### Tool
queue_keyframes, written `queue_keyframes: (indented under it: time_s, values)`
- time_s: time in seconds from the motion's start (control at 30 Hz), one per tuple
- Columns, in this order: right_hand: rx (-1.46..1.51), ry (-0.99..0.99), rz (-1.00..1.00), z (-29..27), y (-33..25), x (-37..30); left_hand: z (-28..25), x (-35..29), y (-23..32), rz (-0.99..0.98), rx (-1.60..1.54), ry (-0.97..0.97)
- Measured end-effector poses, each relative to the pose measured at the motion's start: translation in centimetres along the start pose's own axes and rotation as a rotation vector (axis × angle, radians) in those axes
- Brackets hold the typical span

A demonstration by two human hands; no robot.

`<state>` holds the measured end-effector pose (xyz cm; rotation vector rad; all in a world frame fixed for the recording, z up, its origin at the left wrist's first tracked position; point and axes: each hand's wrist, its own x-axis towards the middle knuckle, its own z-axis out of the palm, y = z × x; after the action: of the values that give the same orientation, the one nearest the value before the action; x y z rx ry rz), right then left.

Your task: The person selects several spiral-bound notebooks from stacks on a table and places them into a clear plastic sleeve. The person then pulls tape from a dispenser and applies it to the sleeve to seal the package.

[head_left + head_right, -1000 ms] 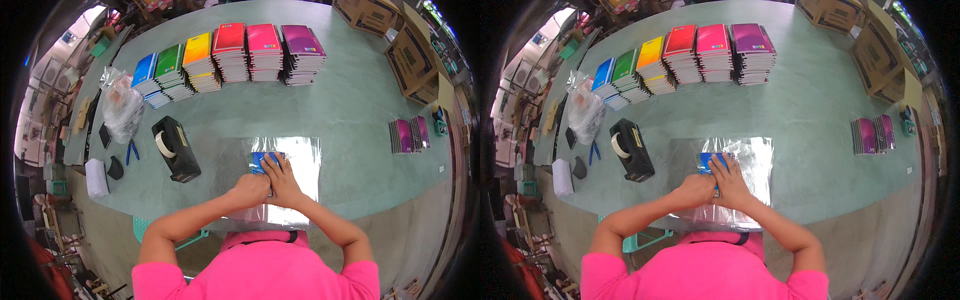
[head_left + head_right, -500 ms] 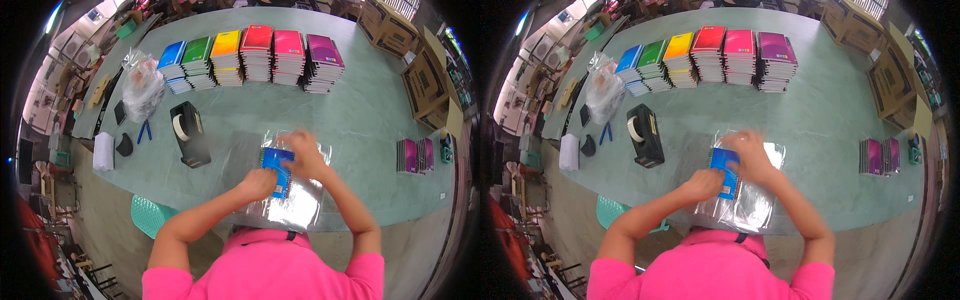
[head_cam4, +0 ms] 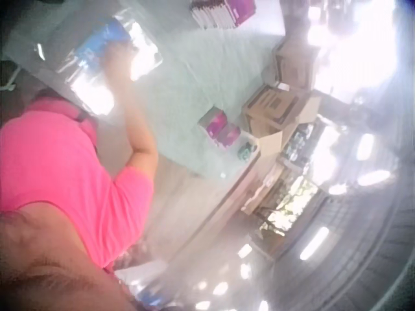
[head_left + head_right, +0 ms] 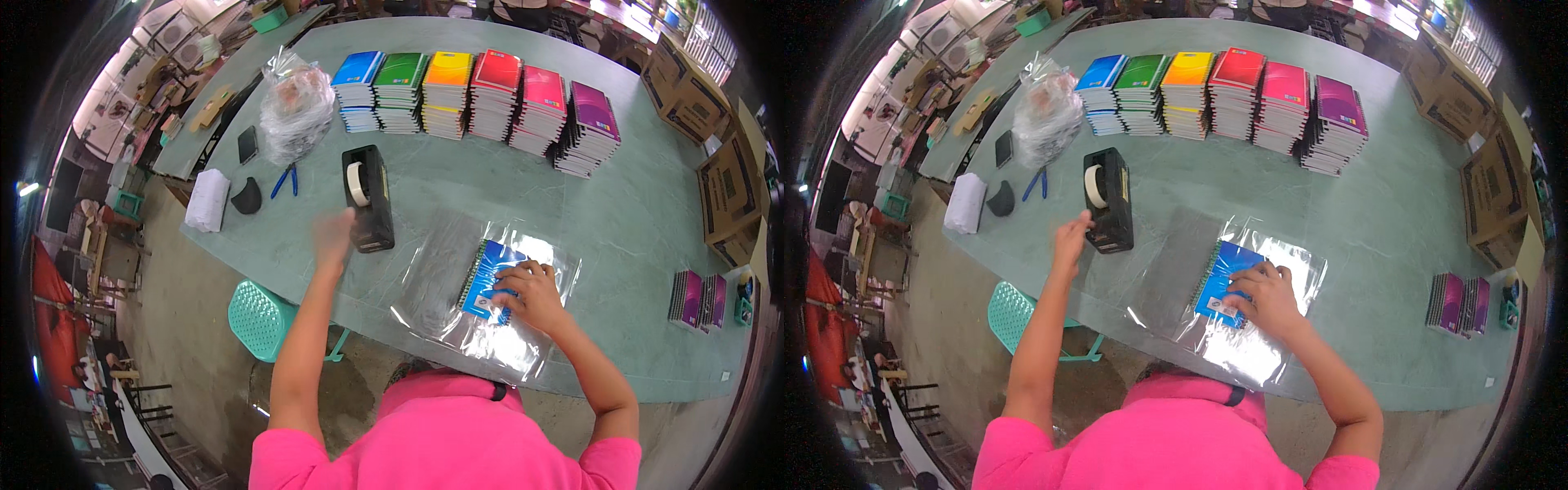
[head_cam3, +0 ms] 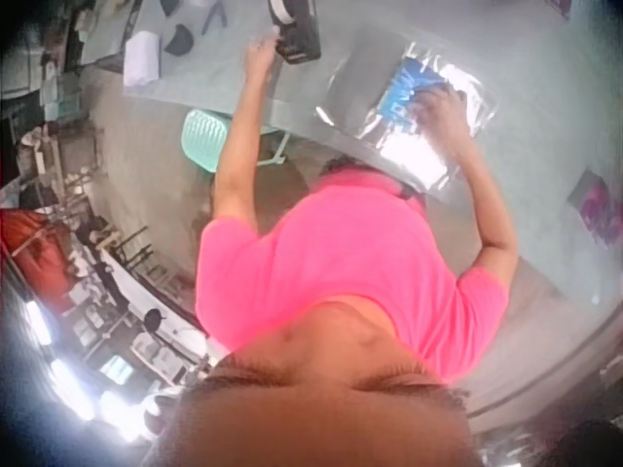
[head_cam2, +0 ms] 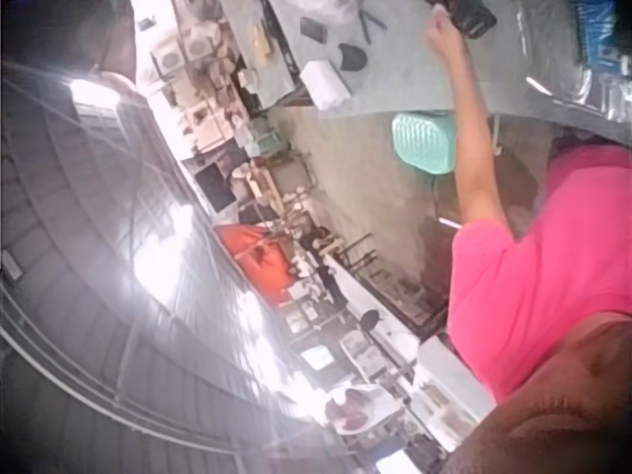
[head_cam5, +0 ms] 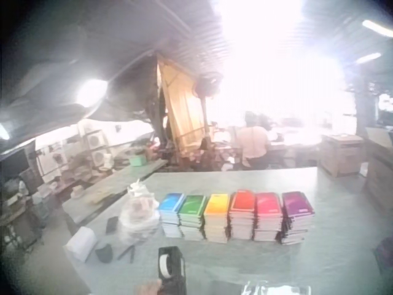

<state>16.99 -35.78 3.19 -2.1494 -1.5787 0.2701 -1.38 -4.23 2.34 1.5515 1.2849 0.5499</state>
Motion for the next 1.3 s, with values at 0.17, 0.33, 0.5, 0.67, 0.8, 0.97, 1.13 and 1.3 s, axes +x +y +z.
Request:
queue_keyframes:
  time_s: [0.17,0.33,0.5,0.67,0.8,0.97,1.13,1.3]
  values:
    - [-0.04,0.035,0.1,1.3,-0.3,1.6,1.0,-1.2,-1.2,0.44,0.073,0.188]
    - [-0.091,0.033,0.162,1.3,-0.6,0.8,0.7,-5.7,-2.9,-0.124,-0.332,-0.135]
    - [-0.091,-0.001,0.277,1.0,-0.2,0.5,-0.6,-3.1,-0.3,0.495,0.857,-0.166]
    - [-0.027,-0.017,0.324,1.4,0.0,0.6,3.8,-4.7,2.2,0.579,0.765,-0.138]
    - [-0.028,-0.012,0.348,0.9,-0.1,0.6,2.6,-5.4,1.7,0.238,0.064,-0.143]
    - [0.034,-0.013,0.378,0.5,-1.0,1.1,0.1,-6.3,-3.0,-0.223,-0.462,-0.187]
    - [-0.025,-0.051,0.362,0.6,-1.0,0.9,-2.0,-2.0,-8.3,0.318,0.547,-0.166]
    - [0.012,-0.032,0.378,1.6,0.2,0.5,1.8,-5.0,0.2,0.381,0.617,-0.57]
